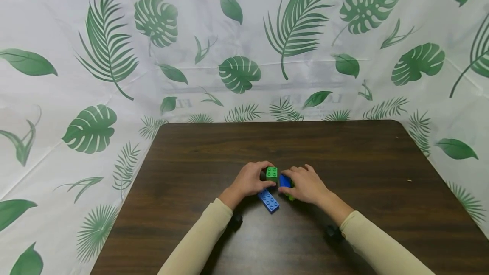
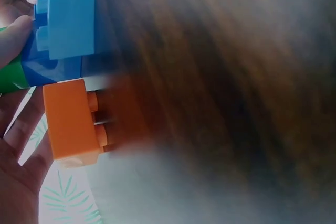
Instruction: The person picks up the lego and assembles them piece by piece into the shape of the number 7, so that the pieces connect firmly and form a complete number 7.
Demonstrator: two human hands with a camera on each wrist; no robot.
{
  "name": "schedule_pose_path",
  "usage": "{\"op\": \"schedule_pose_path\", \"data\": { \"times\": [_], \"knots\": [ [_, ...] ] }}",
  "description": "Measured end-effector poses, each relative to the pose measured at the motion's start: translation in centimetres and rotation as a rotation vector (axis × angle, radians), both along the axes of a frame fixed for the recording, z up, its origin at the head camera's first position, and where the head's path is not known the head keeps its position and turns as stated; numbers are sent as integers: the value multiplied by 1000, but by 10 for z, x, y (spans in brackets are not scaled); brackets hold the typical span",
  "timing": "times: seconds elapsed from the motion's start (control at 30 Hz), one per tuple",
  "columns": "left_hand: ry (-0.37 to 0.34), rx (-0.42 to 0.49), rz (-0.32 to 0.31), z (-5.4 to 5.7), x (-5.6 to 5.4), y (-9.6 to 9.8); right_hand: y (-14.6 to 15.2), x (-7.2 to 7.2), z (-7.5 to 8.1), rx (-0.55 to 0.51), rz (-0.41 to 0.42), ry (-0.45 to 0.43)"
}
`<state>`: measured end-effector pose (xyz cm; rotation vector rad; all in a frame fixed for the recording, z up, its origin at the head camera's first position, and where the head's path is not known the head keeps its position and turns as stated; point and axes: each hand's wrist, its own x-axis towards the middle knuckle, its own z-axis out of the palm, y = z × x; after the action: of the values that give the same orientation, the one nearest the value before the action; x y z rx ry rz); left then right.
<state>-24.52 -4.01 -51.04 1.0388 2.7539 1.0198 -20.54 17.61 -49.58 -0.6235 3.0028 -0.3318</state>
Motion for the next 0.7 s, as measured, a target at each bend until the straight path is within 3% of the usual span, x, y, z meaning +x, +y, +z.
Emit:
{"op": "schedule_pose_path", "data": {
  "times": [0.27,0.7],
  "knots": [
    [21,-17,23,0,1,0,3,-2,3,-102,-3,-1],
    [1,-15,55,-4,0,2,15,-9,21,-512,-92,-1]
  ]
}}
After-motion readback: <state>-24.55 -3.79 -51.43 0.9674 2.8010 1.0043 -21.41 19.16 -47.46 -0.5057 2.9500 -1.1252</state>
